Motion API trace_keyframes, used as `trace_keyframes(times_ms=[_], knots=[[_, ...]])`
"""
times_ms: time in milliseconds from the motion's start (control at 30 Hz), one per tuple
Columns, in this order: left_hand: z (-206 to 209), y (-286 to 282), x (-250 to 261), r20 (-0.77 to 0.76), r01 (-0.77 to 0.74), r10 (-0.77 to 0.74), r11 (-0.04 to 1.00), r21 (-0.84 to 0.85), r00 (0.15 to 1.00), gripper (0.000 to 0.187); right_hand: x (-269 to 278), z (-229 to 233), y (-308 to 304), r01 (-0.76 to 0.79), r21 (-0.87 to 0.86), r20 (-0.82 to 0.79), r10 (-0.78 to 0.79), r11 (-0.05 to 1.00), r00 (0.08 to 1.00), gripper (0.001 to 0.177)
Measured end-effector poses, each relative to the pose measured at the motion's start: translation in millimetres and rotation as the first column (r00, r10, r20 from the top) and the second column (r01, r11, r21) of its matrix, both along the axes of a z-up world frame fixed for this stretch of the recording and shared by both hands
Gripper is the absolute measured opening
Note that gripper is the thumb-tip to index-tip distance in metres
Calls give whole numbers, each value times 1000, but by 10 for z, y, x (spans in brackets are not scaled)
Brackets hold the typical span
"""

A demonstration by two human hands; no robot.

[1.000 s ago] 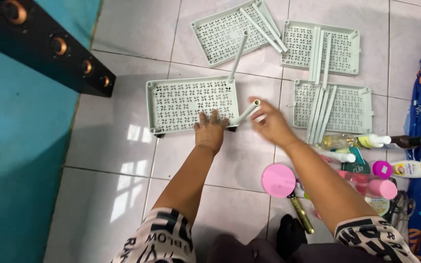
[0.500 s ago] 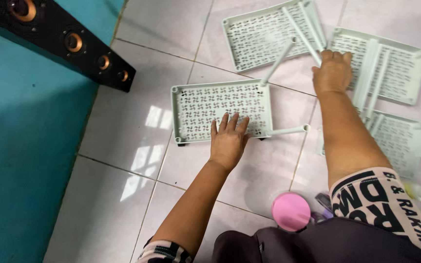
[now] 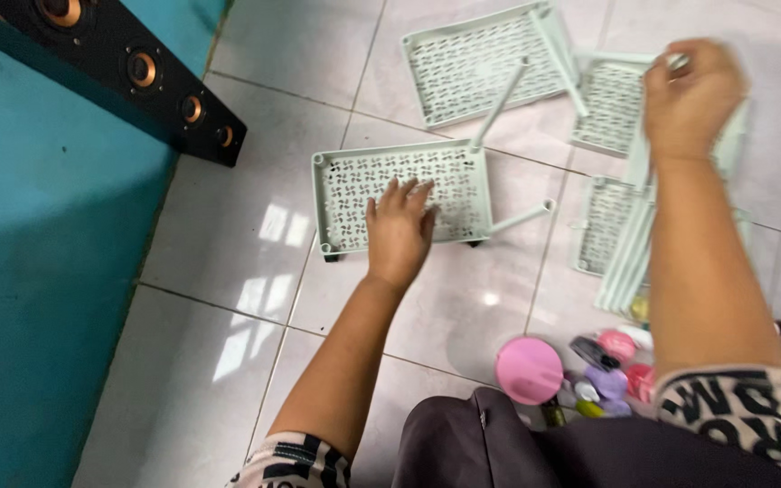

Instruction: The person assembles a white plastic three-tier shelving unit by inserting vertical poles into the corner holes of each tray and stacking the trays in sequence. The person then places several bottles and containers onto the top shelf.

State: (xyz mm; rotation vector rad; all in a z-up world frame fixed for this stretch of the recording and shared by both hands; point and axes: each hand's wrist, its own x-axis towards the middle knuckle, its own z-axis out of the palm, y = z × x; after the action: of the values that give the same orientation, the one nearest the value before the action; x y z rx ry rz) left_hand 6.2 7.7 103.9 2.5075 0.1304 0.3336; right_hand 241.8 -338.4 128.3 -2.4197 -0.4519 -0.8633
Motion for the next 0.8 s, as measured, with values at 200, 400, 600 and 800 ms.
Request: trace_keyframes(times_ms=[200, 400, 600, 800], knots=[[856, -138, 72, 368, 193, -40, 902, -387, 929, 39, -1250, 1737, -24, -165, 332, -66, 197, 929, 978, 10], [1666, -309, -68, 600, 393, -170, 881, -263, 782, 60, -2210, 2764, 775, -296, 469, -58, 364, 832, 930, 3], [1659, -137, -220, 321, 285, -165, 882, -374, 933, 27, -2320, 2721, 1485, -324, 637, -168, 536, 700, 827, 4], [906, 288, -145, 405, 281, -120, 887, -366, 906, 38, -2059, 1563, 2291, -261, 678, -466, 676, 687, 570, 15]])
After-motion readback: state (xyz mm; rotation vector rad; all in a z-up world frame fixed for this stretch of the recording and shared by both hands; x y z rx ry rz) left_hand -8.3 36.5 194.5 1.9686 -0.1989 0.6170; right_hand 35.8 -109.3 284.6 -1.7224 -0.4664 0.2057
